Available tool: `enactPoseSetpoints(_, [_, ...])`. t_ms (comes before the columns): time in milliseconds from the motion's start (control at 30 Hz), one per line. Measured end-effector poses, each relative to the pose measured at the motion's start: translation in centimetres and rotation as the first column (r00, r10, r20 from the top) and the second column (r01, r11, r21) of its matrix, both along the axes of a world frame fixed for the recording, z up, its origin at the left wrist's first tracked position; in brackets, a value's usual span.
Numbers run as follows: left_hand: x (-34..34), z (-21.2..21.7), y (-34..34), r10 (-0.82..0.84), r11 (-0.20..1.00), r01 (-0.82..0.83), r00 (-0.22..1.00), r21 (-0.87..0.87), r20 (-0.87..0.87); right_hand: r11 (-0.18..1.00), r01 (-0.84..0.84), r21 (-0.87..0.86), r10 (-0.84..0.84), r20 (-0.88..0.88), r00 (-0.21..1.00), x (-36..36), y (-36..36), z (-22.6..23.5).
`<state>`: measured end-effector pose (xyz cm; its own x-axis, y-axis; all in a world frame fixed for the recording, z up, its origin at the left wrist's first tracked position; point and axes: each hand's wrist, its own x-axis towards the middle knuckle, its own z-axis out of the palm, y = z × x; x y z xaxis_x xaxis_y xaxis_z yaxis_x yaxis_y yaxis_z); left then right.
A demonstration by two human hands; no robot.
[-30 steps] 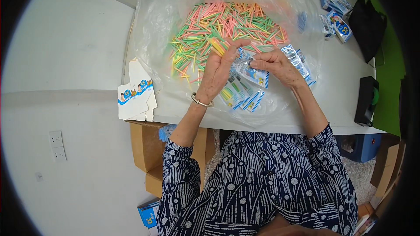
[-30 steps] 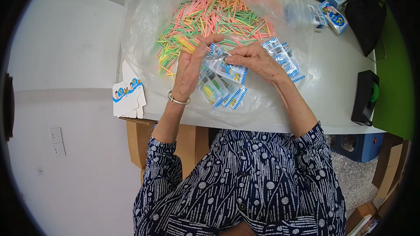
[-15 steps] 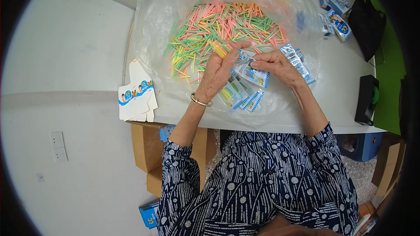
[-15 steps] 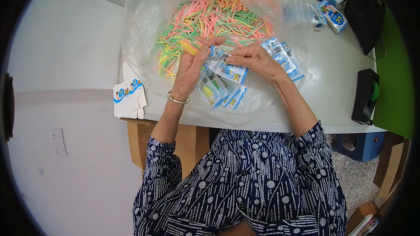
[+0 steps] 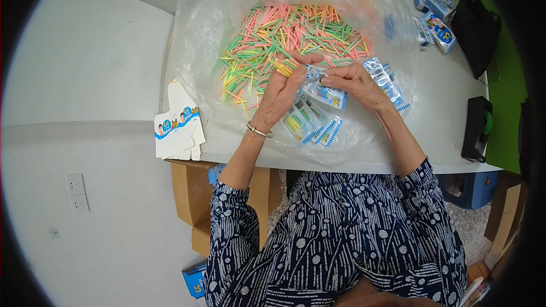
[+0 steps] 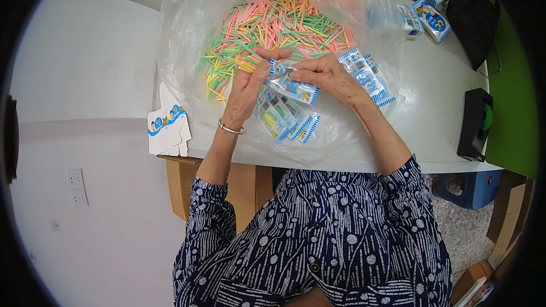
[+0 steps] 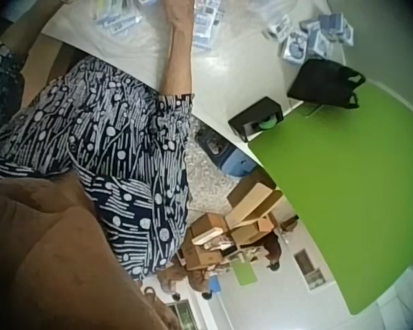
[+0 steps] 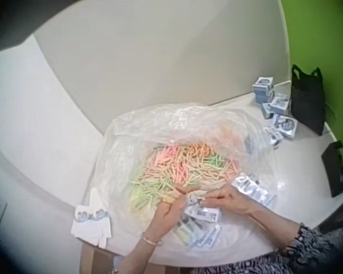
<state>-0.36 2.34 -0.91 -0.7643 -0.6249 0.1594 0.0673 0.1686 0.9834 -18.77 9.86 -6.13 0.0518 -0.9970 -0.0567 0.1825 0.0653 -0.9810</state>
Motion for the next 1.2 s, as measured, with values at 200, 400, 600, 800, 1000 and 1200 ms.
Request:
enactPoseSetpoints(200, [0.9, -0.8, -3.9, 0.052, 0.974, -0.027, 0.993, -0.225, 0.107, 0.997, 0.032, -0.077, -0.035, -0.035, 0.999, 0.5, -2.2, 0.9])
enactPoseSetpoints(400, [2.1, -0.3, -6.3, 0.255, 0.787, 0.047, 0.883, -0.615, 0.393, 0.995, 0.057, -0.084, -0.062, -0.054, 0.997, 0.7, -4.2, 0.6])
enactPoseSetpoints(600, [2.4, 2.1, -7.4, 0.180, 0.878, 0.160, 0.763, -0.452, 0.621, 0.984, 0.142, -0.106, -0.130, 0.111, 0.985, 1.0, -5.1, -0.1])
enactPoseSetpoints(800, [1.7, 0.8, -7.3, 0.149, 0.966, -0.098, 0.967, -0.238, 0.208, 0.966, 0.224, -0.126, -0.183, 0.275, 0.944, 1.3, -6.5, -0.2])
enactPoseSetpoints(1000, [1.2, 0.9, -6.6, 0.123, 0.982, -0.089, 0.971, -0.169, 0.204, 0.974, 0.181, -0.134, -0.135, 0.297, 0.945, 1.6, -5.9, 0.8])
enactPoseSetpoints(1200, [0.2, 2.4, -4.9, 0.135, 0.981, -0.118, 0.985, -0.152, 0.108, 0.982, 0.142, -0.124, -0.103, 0.282, 0.954, 0.9, -5.6, 0.3])
